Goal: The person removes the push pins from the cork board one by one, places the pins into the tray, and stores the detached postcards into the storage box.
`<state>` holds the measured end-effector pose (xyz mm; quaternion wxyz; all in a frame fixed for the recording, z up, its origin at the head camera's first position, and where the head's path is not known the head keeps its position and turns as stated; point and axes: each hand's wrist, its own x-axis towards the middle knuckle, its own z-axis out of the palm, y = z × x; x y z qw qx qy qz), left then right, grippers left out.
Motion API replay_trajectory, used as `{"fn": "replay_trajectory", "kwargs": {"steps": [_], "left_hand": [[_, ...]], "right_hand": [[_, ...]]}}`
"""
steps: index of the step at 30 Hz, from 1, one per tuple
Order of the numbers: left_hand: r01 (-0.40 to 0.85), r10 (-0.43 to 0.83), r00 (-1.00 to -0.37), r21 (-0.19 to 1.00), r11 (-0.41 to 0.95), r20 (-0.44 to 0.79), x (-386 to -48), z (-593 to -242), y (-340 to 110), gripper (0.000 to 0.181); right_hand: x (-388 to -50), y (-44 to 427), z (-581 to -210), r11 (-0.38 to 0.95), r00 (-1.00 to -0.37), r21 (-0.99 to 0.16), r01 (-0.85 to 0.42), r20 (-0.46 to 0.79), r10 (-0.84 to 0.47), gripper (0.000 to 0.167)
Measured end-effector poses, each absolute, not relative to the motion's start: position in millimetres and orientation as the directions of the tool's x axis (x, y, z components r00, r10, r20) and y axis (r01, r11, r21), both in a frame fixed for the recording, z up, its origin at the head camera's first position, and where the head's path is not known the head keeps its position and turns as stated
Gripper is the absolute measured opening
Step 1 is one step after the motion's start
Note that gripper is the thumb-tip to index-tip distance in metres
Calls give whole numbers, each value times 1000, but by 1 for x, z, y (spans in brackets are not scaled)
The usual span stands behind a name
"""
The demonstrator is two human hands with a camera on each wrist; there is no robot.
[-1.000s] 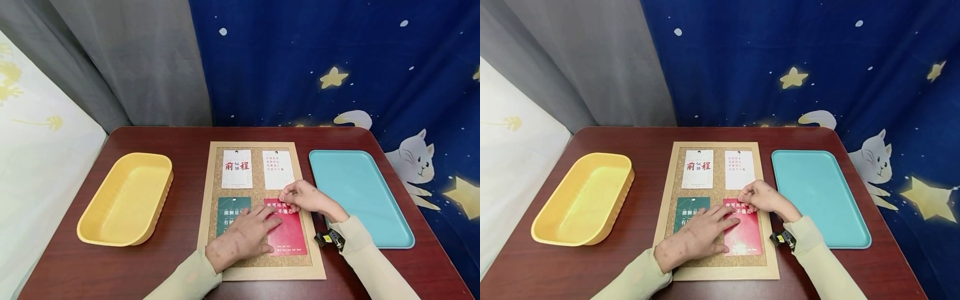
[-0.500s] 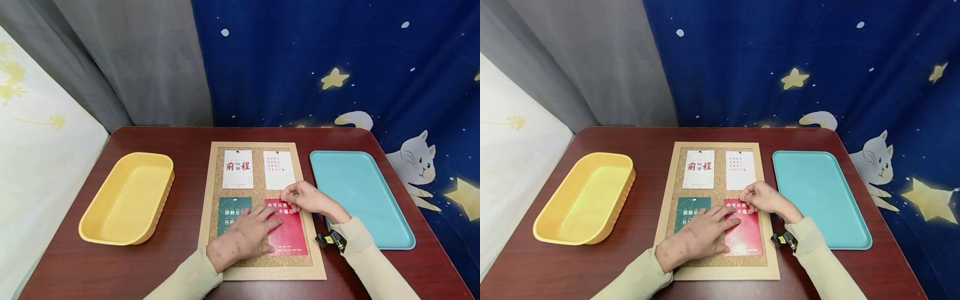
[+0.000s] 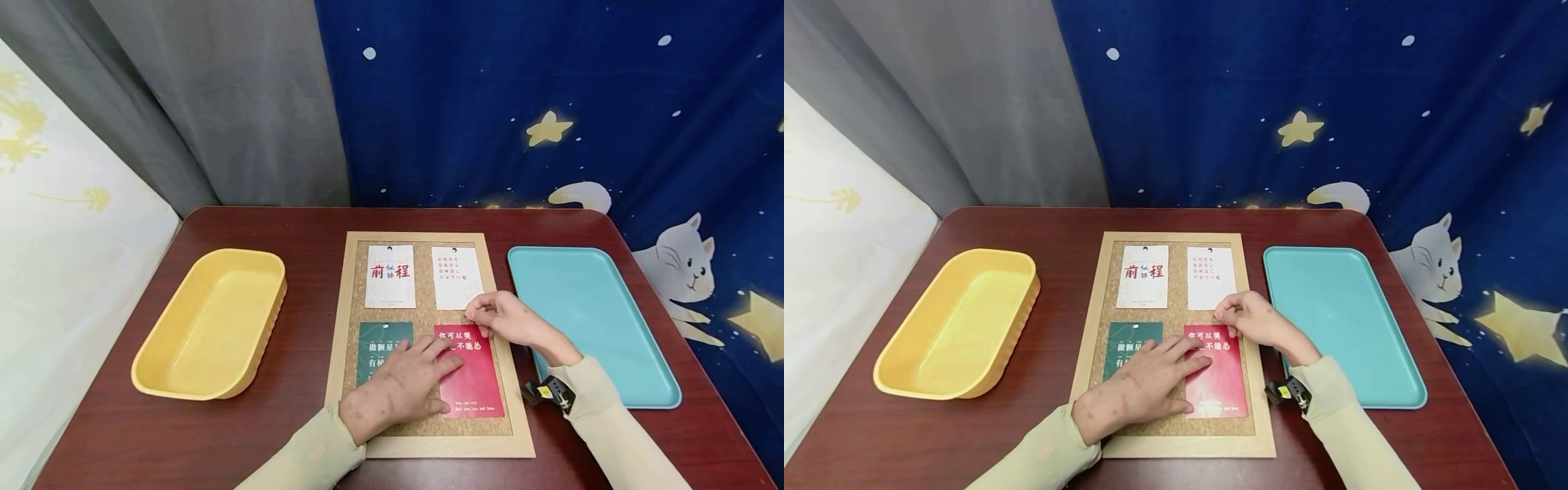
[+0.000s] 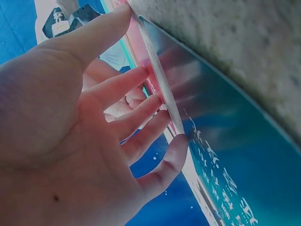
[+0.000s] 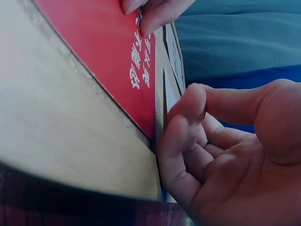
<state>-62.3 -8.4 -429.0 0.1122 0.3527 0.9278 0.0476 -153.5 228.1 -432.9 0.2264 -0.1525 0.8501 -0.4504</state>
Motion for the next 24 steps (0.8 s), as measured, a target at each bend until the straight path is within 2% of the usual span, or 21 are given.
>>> {"fn": "replay_trajectory", "kwargs": {"steps": [11,24], "left_hand": [[643,663,-727,160,749,-181,-62,-429,-9,74],[649,663,-727,137,748,-179,-62,-429,-9,75]], "right_hand": [[-152,235,-429,539,-888,-841,-44,-214,-407,16],[-152,253,-425,631,-953,-761,-152,-57,-297,17]]}}
